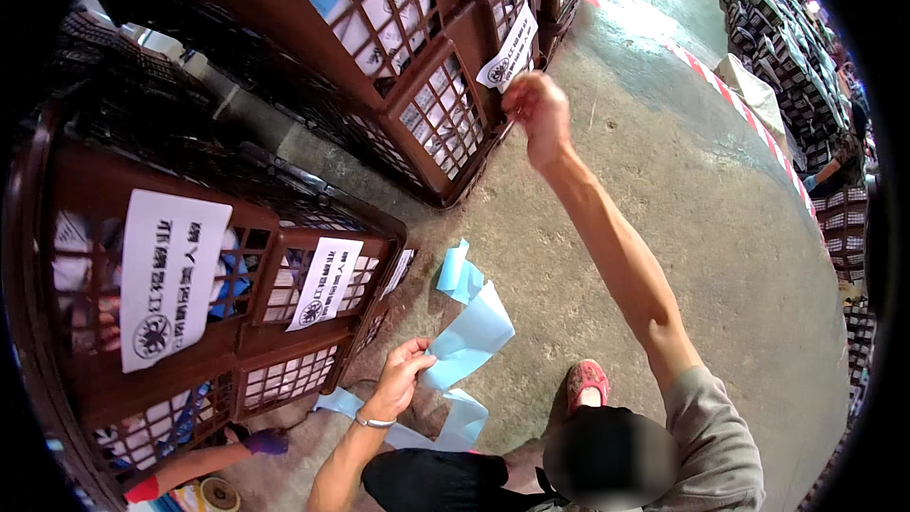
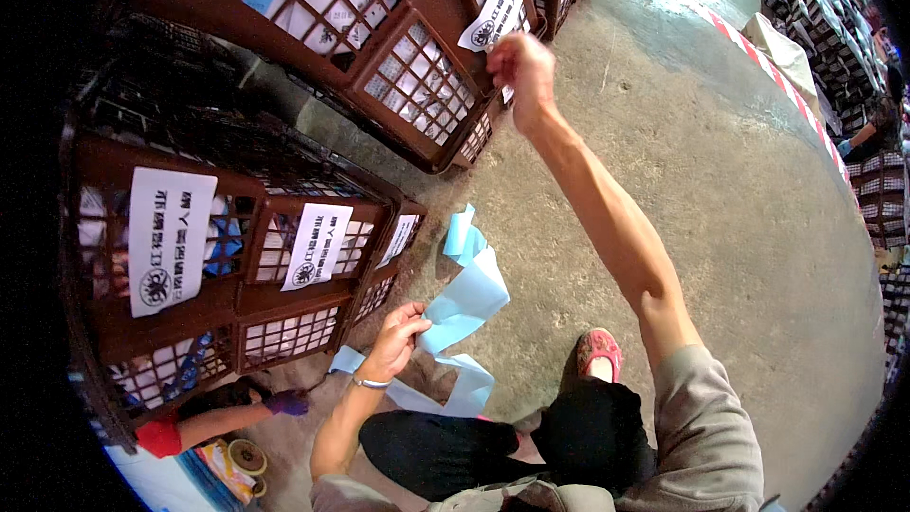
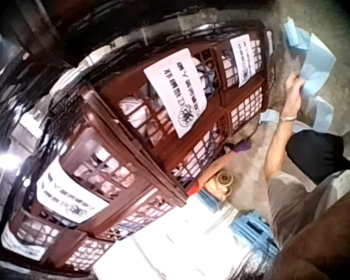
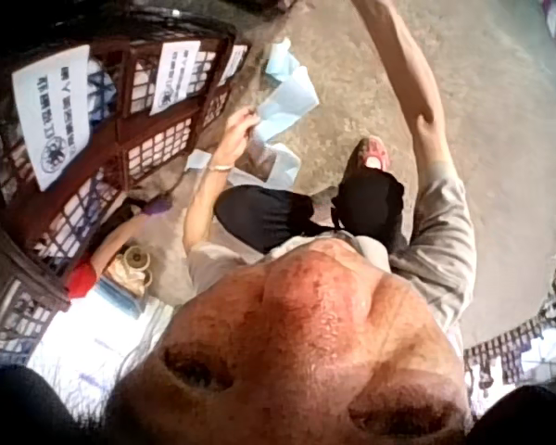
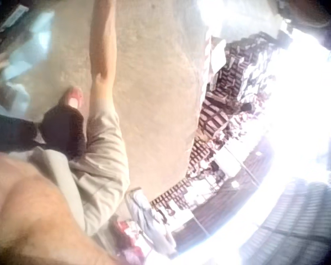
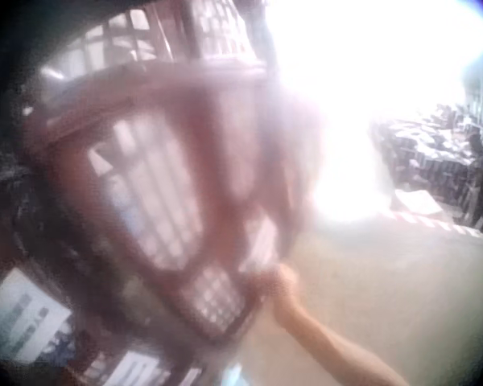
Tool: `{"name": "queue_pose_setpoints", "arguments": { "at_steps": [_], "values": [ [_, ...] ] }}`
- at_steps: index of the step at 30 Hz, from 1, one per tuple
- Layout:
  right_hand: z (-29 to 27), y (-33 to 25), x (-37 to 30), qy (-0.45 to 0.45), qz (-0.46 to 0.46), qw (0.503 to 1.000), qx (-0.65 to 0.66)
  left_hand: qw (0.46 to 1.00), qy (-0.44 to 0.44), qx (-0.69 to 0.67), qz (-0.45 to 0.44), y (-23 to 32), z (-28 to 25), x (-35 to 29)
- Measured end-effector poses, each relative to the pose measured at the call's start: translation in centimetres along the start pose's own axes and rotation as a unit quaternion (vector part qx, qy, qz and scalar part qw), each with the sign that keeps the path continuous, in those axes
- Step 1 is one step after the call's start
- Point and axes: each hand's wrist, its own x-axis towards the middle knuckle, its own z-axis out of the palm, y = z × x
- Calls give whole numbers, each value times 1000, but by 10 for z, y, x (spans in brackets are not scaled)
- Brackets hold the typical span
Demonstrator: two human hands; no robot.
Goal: The person tears off individual labels from a roll and sticks them onto the sides of stacked brown plastic crates. They repeat this process for several crates in a warehouse aisle.
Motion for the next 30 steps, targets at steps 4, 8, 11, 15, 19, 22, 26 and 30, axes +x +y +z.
{"name": "queue_pose_setpoints", "arguments": {
  "at_steps": [4, 8, 11, 15, 19, 22, 26, 30],
  "values": [
    [18, -42, 39, 101, 50, 979, 167, 999, -44, 20, 1, 41, 38, -15],
    [-20, -27, 24, 206, 59, 926, -312, 998, -62, -1, -6, 94, 84, -52],
    [22, -56, -95, -123, 171, 956, -206, 997, -66, -27, -6, 116, 96, -85],
    [24, -119, -218, -277, 337, 884, -167, 997, -43, -54, 32, 152, 133, -138],
    [102, -198, -289, -176, 396, 896, -97, 984, -81, -43, 152, 164, 162, -195],
    [160, -254, -321, -54, 344, 937, 37, 965, -161, -100, 183, 180, 215, -250],
    [230, -339, -318, 54, 281, 954, 87, 955, -210, 168, 124, 203, 261, -322],
    [251, -383, -303, -82, 258, 935, -228, 927, -10, 314, 205, 210, 255, -336]
  ]
}}
